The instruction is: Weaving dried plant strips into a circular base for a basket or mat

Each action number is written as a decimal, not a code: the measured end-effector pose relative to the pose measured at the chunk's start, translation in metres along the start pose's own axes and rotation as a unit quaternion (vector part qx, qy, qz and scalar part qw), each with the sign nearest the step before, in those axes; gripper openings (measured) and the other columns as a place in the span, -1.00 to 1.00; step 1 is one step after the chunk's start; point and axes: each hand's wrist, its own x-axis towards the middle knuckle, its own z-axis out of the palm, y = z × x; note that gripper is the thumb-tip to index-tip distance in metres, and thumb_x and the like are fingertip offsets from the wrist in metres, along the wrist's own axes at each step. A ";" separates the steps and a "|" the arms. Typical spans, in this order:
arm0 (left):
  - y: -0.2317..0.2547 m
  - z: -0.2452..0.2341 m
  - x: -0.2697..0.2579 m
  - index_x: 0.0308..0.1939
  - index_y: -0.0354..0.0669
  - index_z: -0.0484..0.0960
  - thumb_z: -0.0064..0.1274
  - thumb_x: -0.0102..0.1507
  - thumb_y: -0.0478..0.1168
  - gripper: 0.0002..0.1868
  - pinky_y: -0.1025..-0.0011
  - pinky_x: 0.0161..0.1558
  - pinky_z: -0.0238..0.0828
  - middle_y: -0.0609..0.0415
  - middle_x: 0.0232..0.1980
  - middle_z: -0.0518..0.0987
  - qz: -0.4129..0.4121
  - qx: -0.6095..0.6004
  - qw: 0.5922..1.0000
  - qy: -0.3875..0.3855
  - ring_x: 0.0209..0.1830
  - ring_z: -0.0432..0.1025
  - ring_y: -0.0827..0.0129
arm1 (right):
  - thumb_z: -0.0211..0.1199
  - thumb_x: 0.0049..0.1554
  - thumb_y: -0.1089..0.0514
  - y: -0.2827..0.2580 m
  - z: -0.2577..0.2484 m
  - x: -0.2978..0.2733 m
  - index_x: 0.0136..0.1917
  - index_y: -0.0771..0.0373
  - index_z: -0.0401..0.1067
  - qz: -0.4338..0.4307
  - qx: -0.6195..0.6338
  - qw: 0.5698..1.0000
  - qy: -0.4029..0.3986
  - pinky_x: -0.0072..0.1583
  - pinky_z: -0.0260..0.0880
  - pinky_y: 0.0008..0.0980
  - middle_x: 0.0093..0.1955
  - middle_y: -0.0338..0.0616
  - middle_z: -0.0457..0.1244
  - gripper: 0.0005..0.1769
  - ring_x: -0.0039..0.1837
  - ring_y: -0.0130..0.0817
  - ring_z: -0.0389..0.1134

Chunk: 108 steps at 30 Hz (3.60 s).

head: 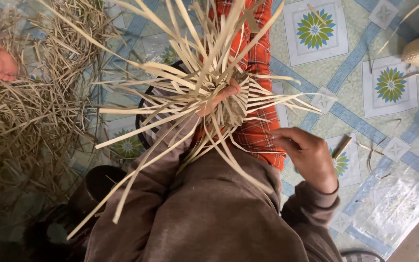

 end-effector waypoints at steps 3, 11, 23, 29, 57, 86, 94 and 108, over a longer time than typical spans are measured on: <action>0.005 0.003 0.004 -0.09 -0.21 0.58 -0.08 0.49 0.00 -0.66 0.17 0.19 0.32 -0.09 -0.11 0.53 0.011 0.026 0.999 0.023 -0.01 0.43 0.24 | 0.34 0.16 0.32 -0.011 -0.007 0.017 0.03 0.17 0.63 -0.019 0.129 0.991 0.005 -0.30 0.28 -0.51 -0.33 -0.19 0.38 -0.82 -0.43 -0.54 0.13; 0.003 -0.005 0.001 -0.18 -0.06 0.66 -0.06 0.48 0.04 -0.66 0.15 0.20 0.33 0.07 -0.19 0.62 0.047 0.036 0.991 0.117 -0.09 0.52 0.29 | 0.32 0.17 0.35 -0.008 -0.018 0.014 0.13 0.22 0.60 -0.048 0.084 0.995 0.015 -0.19 0.26 -0.46 -0.30 -0.15 0.36 -0.75 -0.32 -0.46 0.20; -0.025 -0.021 -0.002 -0.40 -0.02 0.34 -0.31 0.56 0.01 -0.55 0.10 0.22 0.28 0.02 -0.32 0.56 0.100 0.067 0.981 0.149 -0.17 0.51 0.21 | 0.39 0.11 0.31 0.059 0.046 -0.009 -0.03 0.17 0.61 -0.077 -0.150 0.981 0.101 -0.01 0.47 -0.18 -0.17 -0.13 0.39 -0.86 -0.05 -0.10 0.42; -0.044 -0.016 0.003 -0.34 -0.05 0.47 -0.14 0.51 -0.02 -0.64 0.03 0.21 0.29 -0.03 -0.17 0.59 0.075 0.114 0.973 0.185 -0.09 0.48 0.14 | 0.28 0.26 0.00 0.002 0.023 0.009 0.21 0.24 0.56 -0.169 -0.008 0.946 0.276 0.18 0.41 -0.13 0.12 -0.05 0.37 -0.65 0.15 -0.07 0.36; 0.069 -0.032 0.014 -0.35 -0.11 0.52 -0.16 0.47 0.14 -0.51 0.06 0.37 0.31 -0.12 -0.21 0.72 0.030 0.009 0.876 0.481 0.10 0.57 0.13 | 0.47 0.06 0.03 0.057 0.059 0.073 0.21 0.46 0.39 -0.189 0.029 0.981 -0.016 -0.05 0.36 0.19 -0.10 0.42 0.33 -0.40 -0.05 0.40 0.40; -0.016 0.055 0.036 -0.26 -0.07 0.74 0.43 -0.11 0.09 -0.53 0.05 0.16 0.22 0.10 -0.18 0.64 0.048 0.655 0.724 0.212 -0.02 0.43 0.15 | 0.00 0.40 0.25 0.096 0.156 0.153 0.17 0.31 0.27 -0.078 0.556 0.792 0.240 -0.04 0.47 -0.09 -0.46 -0.12 0.11 -0.88 -0.40 -0.18 0.24; 0.078 0.009 0.022 0.56 -0.27 0.13 0.46 0.15 -0.05 0.07 -0.04 0.33 0.20 -0.31 0.18 0.52 0.112 0.443 0.882 0.114 0.21 0.36 -0.20 | -0.06 0.42 0.21 0.039 0.107 0.140 -0.22 0.22 0.21 -0.132 0.538 0.797 0.242 -0.15 0.30 -0.34 -0.44 -0.23 0.01 -0.67 -0.39 -0.30 0.17; -0.013 0.040 0.030 -0.24 -0.13 0.68 0.30 0.11 0.20 -0.52 0.15 0.33 -0.01 0.04 -0.27 0.71 0.012 0.566 0.822 0.066 0.03 0.57 0.21 | 0.19 0.24 0.27 0.073 0.115 0.132 0.00 0.23 0.19 -0.162 0.625 0.761 0.061 0.13 0.32 -0.09 -0.28 -0.08 0.18 -0.82 -0.14 -0.14 0.32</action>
